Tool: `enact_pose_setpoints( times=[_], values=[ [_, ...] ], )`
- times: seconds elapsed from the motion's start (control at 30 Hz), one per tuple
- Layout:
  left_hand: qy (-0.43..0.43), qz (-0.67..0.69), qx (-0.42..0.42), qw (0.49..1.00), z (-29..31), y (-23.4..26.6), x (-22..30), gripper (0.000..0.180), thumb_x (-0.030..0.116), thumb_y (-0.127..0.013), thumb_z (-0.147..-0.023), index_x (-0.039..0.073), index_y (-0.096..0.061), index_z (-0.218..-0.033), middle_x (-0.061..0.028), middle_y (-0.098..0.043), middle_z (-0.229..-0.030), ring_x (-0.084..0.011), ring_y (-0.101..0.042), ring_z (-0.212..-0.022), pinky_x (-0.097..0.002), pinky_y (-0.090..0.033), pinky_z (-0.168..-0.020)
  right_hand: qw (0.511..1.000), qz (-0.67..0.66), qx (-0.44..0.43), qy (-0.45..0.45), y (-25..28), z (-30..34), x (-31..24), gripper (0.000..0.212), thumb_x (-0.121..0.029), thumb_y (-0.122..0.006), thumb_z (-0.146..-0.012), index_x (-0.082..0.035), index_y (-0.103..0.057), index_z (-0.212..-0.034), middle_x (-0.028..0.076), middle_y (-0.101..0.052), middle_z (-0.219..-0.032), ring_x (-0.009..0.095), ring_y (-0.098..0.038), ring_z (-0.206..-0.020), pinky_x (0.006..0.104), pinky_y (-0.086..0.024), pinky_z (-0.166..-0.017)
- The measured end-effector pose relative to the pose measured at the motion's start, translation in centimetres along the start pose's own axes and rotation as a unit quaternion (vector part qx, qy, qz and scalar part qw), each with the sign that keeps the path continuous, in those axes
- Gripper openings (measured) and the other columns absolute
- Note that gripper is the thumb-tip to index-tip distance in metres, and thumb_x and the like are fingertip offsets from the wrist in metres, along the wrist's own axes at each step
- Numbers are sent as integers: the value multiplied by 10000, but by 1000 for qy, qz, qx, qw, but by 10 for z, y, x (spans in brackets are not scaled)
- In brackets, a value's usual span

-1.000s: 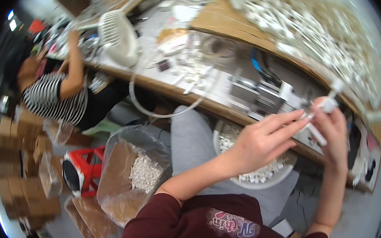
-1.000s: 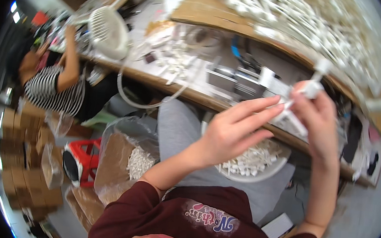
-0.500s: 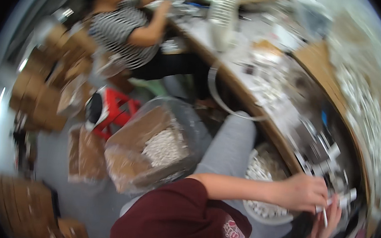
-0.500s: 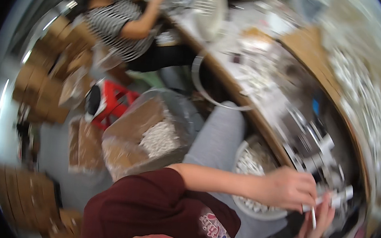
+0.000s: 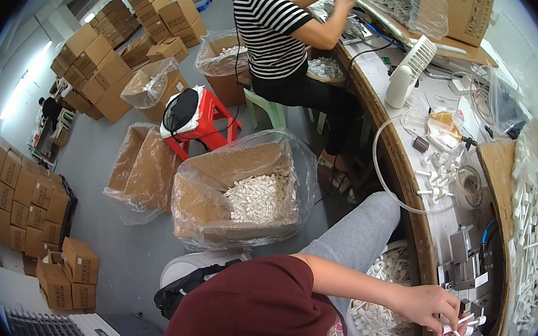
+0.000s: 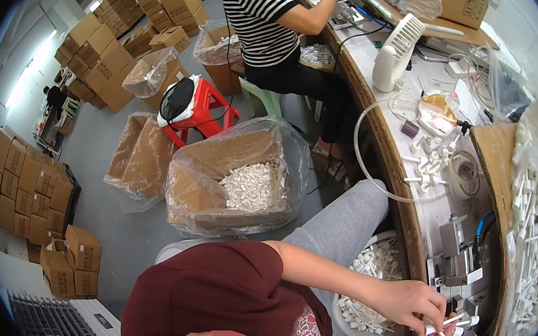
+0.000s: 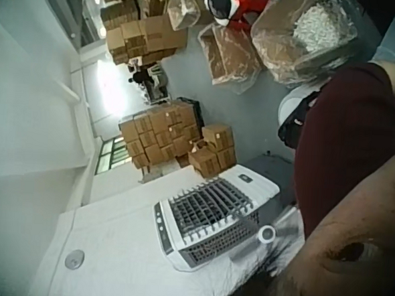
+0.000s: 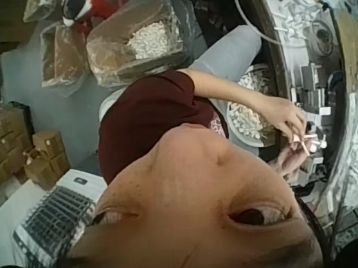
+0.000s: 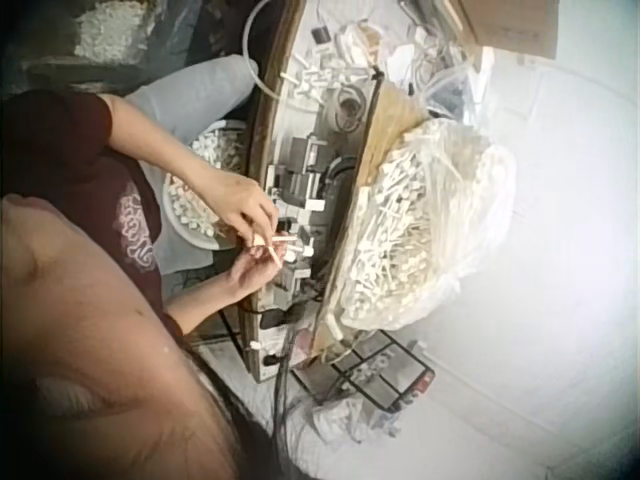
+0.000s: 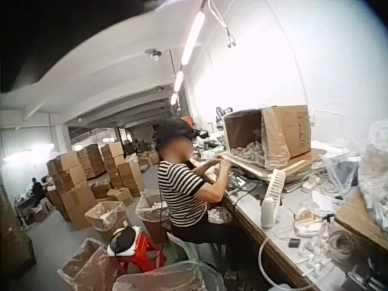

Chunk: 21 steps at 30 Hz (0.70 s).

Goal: Assembling small white plastic components using a pneumatic machine.

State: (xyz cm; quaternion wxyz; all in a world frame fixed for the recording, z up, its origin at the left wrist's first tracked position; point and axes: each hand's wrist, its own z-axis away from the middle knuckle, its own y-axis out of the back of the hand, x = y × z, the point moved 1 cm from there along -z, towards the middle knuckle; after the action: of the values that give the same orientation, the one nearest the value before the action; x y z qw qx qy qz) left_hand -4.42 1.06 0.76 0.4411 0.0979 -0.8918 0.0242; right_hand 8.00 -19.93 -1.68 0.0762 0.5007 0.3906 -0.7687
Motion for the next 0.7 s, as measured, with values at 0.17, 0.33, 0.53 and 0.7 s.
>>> enact_pose_setpoints(
  times=[0.17, 0.33, 0.53, 0.7],
  values=[
    [18, 48, 14, 999, 2, 9, 9, 304, 105, -748, -778, 88, -742, -1081, -91, -588, -974, -194, -647, -726, -308, -535, -669, 998, -30, 2, 60, -20, 6, 10, 300, -168, -545, -1015, 36, -586, -1231, 117, -641, -1022, 150, -590, -840, 258, -505, -743],
    [36, 26, 61, 997, 5, 17, 14, 339, 86, -760, -770, 67, -741, -1107, -86, -614, -956, -187, -650, -750, -306, -532, -692, 995, -30, 41, 83, -36, 1, 15, 341, -175, -510, -1057, 68, -520, -1295, 70, -607, -994, 80, -571, -765, 166, -475, -603],
    [18, 7, 98, 995, 9, 15, 12, 346, 48, -767, -755, 36, -739, -1099, -87, -637, -952, -207, -660, -788, -320, -532, -713, 977, 100, 105, 158, -78, 25, 16, 378, -149, -491, -1070, 83, -466, -1368, 36, -527, -906, 59, -452, -656, 204, -440, -629],
    [-5, -27, 54, 998, 14, 4, 6, 316, 57, -755, -754, 37, -740, -1069, -76, -628, -942, -236, -663, -817, -340, -536, -721, 959, 147, 160, 181, -84, 28, 25, 288, -173, -515, -1063, 58, -544, -1232, 19, -522, -800, 50, -411, -631, 202, -398, -610]
  ],
)
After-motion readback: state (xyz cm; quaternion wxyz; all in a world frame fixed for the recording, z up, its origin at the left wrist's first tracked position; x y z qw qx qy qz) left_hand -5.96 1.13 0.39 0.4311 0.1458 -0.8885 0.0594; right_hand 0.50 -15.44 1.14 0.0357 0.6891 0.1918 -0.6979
